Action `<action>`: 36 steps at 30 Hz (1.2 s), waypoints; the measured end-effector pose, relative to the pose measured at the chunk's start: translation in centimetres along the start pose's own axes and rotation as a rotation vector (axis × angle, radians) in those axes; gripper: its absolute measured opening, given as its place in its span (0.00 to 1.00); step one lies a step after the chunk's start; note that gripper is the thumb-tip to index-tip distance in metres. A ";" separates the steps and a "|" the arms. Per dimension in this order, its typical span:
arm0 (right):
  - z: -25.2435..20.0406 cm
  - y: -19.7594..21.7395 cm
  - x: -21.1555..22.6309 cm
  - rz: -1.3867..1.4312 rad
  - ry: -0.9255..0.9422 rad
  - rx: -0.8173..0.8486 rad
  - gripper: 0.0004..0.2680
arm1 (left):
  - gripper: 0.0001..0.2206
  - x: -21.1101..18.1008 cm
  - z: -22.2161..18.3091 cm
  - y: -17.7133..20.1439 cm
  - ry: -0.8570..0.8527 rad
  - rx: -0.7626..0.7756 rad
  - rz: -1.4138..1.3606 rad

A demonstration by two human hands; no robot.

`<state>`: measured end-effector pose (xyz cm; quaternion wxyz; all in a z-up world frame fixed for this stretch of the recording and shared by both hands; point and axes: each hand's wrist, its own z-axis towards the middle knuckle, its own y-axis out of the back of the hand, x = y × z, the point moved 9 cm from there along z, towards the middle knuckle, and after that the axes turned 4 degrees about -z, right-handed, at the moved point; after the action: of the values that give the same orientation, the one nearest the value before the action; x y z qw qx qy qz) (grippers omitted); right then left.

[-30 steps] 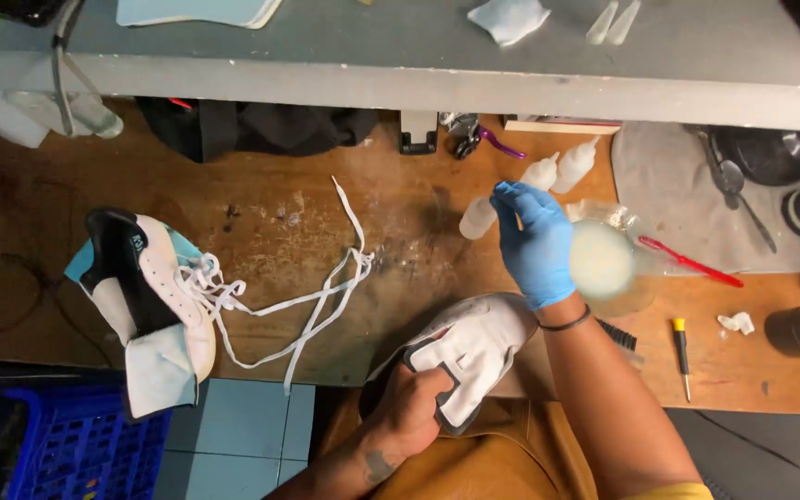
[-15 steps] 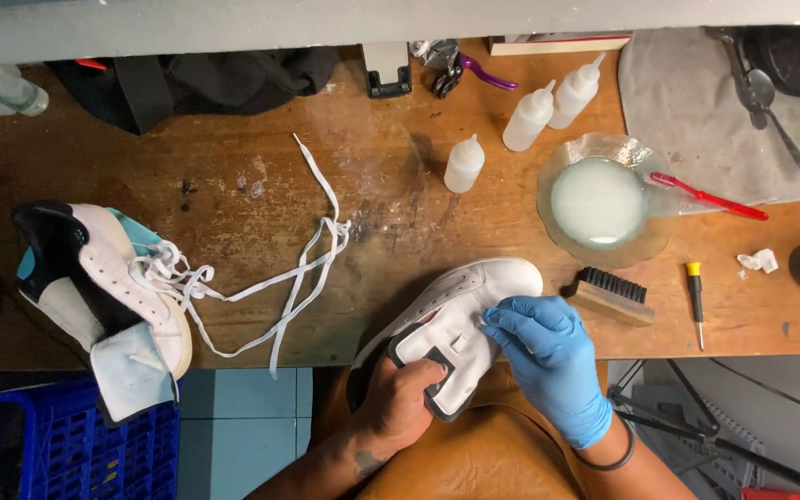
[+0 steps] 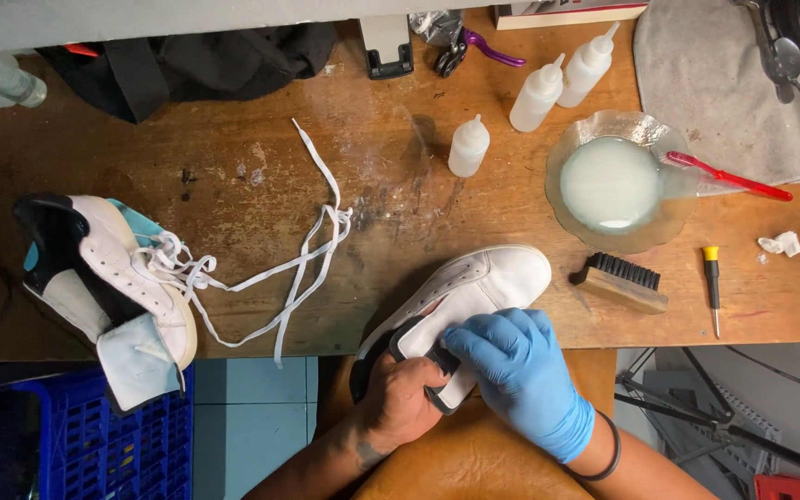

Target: Cleaning and applying treatment to the edges of a white sneaker at a repair bench.

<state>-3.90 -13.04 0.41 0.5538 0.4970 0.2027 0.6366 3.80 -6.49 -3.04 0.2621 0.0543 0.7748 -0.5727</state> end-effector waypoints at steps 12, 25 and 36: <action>0.3 1.3 -0.8 0.209 0.035 0.011 0.11 | 0.33 0.6 -0.2 1.1 -0.024 -0.010 -0.076; -2.4 0.0 0.1 -0.028 0.199 0.025 0.17 | 0.30 2.3 -0.6 2.3 0.093 -0.052 -0.083; -0.3 0.4 0.8 0.048 -0.008 -0.055 0.11 | 0.29 1.1 -0.1 0.3 0.096 0.035 -0.015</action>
<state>-4.27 -12.31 0.91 0.5524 0.4891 0.1709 0.6530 2.90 -6.49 -3.80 0.2196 0.0804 0.7768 -0.5847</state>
